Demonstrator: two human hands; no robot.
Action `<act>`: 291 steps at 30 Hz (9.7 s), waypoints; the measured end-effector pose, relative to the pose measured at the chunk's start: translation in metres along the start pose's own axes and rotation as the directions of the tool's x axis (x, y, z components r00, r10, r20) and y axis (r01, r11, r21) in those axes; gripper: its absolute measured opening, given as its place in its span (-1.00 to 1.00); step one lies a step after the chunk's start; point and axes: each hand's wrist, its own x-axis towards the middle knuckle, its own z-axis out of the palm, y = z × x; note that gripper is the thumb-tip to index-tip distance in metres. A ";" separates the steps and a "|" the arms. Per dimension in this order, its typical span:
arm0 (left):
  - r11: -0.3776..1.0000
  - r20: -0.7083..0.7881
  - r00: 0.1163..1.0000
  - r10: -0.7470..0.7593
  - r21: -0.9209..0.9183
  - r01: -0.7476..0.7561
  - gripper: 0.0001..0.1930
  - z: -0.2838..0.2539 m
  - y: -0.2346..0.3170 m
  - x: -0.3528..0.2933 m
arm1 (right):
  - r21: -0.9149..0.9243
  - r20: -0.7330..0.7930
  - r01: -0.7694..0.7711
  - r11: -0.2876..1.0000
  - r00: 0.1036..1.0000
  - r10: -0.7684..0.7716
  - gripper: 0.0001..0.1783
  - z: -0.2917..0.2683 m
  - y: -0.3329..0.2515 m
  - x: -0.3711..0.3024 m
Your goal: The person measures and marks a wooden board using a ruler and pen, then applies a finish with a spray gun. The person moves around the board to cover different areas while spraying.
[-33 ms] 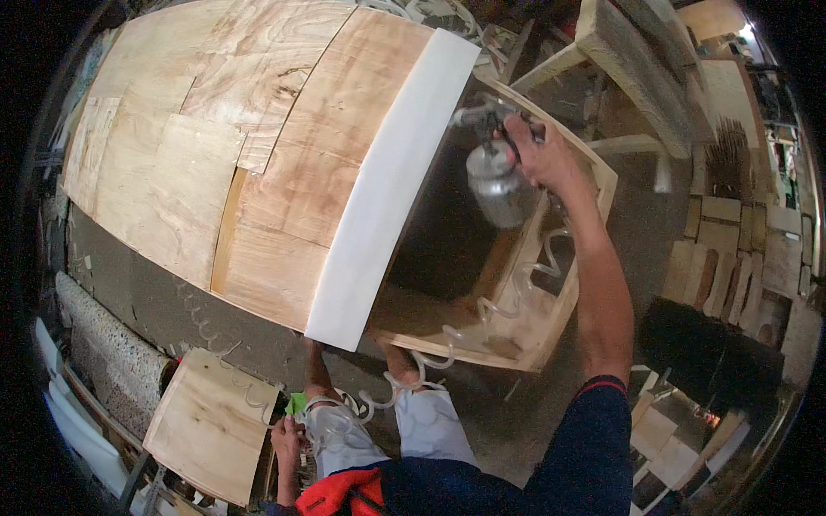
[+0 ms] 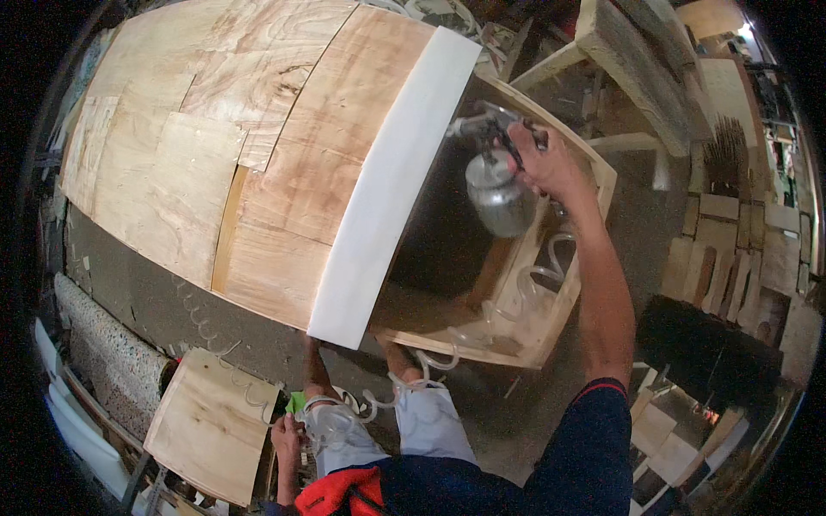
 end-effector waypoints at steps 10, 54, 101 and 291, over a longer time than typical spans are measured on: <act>0.994 0.137 0.990 0.046 0.088 -0.059 -0.52 -0.093 0.027 0.083 | 0.072 -0.243 -0.158 0.985 0.955 0.171 -0.41 0.060 0.021 -0.104; 0.102 0.342 0.699 0.628 0.854 -0.510 -0.28 -0.188 0.157 0.123 | 0.227 -0.519 -0.067 0.972 0.836 0.179 -0.17 0.108 -0.125 -0.015; 0.052 0.727 0.532 0.434 0.569 -0.820 -0.68 -0.510 0.202 0.356 | 0.574 -0.513 -0.145 0.806 0.703 0.492 -0.43 0.482 -0.192 -0.328; 0.155 0.560 0.819 -0.121 0.826 -0.542 -0.34 -0.863 0.462 0.653 | 0.604 -0.453 -0.032 0.797 0.809 0.376 -0.29 0.808 -0.672 -0.004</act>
